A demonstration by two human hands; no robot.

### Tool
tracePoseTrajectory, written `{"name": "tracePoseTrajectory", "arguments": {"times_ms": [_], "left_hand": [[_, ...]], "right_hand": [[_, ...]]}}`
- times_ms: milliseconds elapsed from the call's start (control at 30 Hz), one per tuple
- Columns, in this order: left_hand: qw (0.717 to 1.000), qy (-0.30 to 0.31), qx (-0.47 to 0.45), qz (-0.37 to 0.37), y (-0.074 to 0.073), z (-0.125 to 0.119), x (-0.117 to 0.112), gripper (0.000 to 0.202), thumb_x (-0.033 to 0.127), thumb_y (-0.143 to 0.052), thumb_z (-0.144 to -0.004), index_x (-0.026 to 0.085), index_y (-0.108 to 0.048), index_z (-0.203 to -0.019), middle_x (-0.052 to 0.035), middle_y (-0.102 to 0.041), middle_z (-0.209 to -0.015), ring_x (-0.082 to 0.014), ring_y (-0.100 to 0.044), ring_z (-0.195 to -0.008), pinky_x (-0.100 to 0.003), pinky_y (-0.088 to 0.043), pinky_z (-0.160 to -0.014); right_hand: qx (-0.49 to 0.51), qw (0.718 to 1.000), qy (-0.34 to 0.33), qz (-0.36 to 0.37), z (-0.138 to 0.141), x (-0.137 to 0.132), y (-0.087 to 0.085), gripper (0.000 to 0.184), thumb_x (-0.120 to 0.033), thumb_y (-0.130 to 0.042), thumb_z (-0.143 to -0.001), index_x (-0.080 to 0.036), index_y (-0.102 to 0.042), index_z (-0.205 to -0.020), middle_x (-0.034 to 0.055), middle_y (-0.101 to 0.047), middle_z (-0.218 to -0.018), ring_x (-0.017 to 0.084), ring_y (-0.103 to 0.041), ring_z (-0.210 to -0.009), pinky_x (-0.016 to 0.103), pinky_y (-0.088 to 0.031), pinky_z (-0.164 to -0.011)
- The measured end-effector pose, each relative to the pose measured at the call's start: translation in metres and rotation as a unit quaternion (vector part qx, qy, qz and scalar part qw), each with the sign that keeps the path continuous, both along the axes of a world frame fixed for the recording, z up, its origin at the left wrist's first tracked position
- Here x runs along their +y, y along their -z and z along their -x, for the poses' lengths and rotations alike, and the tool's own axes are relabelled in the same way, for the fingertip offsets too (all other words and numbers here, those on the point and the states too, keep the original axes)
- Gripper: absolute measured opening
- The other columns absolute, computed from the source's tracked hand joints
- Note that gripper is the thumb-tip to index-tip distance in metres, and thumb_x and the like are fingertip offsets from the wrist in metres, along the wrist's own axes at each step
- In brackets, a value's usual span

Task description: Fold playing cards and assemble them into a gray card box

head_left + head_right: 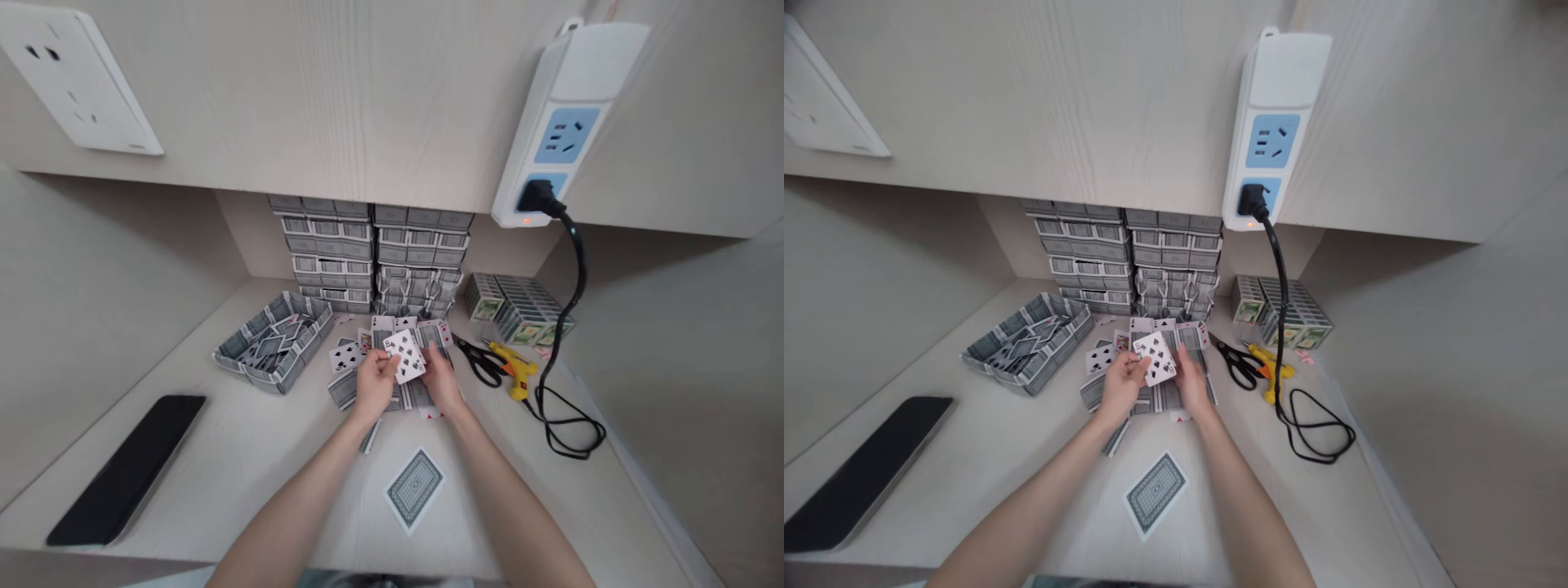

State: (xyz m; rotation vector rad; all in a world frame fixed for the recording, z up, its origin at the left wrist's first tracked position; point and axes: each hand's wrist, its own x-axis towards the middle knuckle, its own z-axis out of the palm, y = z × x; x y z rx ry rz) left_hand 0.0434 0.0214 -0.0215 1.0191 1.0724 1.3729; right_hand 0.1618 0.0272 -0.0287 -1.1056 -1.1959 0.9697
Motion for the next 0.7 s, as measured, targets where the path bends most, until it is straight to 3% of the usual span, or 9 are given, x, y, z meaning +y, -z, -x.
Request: {"name": "tracePoseTrajectory", "arguments": {"times_ms": [133,267,367,467,600,700], "left_hand": [[0.995,0.049,-0.081,0.044,-0.005,-0.006,-0.006,0.033,0.037,-0.066,-0.060,0.018,-0.040,-0.071,0.0041,-0.057,-0.053,-0.0120,-0.056,-0.048,-0.024,-0.046,-0.048],[0.994,0.049,-0.083,0.054,-0.005,-0.007,-0.008,0.034,0.036,-0.067,-0.059,0.017,-0.041,-0.071,0.0041,-0.056,-0.052,-0.0113,-0.055,-0.046,-0.024,-0.045,-0.047],[0.995,0.048,-0.062,0.054,-0.002,-0.006,-0.007,0.033,0.036,-0.066,-0.060,0.017,-0.041,-0.070,0.0044,-0.056,-0.051,-0.0105,-0.054,-0.044,-0.022,-0.044,-0.045],[0.998,0.042,-0.019,0.037,0.004,-0.004,-0.004,0.029,0.036,-0.062,-0.064,0.018,-0.040,-0.071,0.0058,-0.054,-0.049,-0.0091,-0.050,-0.040,-0.020,-0.039,-0.041],[0.997,0.002,0.083,-0.009,0.010,0.002,0.000,0.024,0.034,-0.058,-0.069,0.018,-0.044,-0.080,0.0079,-0.049,-0.045,-0.0078,-0.045,-0.037,-0.017,-0.034,-0.038],[0.992,-0.004,0.119,-0.035,0.010,0.006,-0.002,0.027,0.037,-0.054,-0.073,0.018,-0.046,-0.091,0.0055,-0.054,-0.052,-0.0096,-0.050,-0.042,-0.018,-0.037,-0.039]], "right_hand": [[0.137,0.984,-0.063,0.094,0.008,-0.001,0.000,0.048,-0.054,-0.038,-0.080,-0.014,-0.062,-0.090,0.0090,-0.067,-0.071,0.020,-0.063,-0.064,0.029,-0.046,-0.051],[0.154,0.981,-0.065,0.095,0.010,-0.002,0.005,0.046,-0.055,-0.046,-0.075,-0.013,-0.060,-0.087,0.0072,-0.066,-0.068,0.018,-0.060,-0.058,0.027,-0.044,-0.049],[0.087,0.993,-0.029,0.081,0.008,-0.002,0.009,0.043,-0.054,-0.047,-0.074,-0.014,-0.059,-0.078,0.0030,-0.062,-0.061,0.016,-0.056,-0.054,0.025,-0.042,-0.048],[-0.044,0.998,0.011,0.032,0.006,-0.004,0.009,0.039,-0.051,-0.044,-0.077,-0.016,-0.057,-0.070,0.0005,-0.058,-0.058,0.014,-0.051,-0.054,0.024,-0.039,-0.048],[-0.187,0.979,0.053,-0.060,0.007,-0.010,-0.001,0.035,-0.044,-0.037,-0.082,-0.019,-0.053,-0.063,-0.0008,-0.050,-0.055,0.013,-0.046,-0.053,0.024,-0.037,-0.051],[-0.214,0.968,0.059,-0.119,0.008,-0.013,-0.009,0.035,-0.039,-0.037,-0.084,-0.019,-0.050,-0.058,0.0007,-0.049,-0.061,0.014,-0.047,-0.062,0.025,-0.039,-0.059]]}}
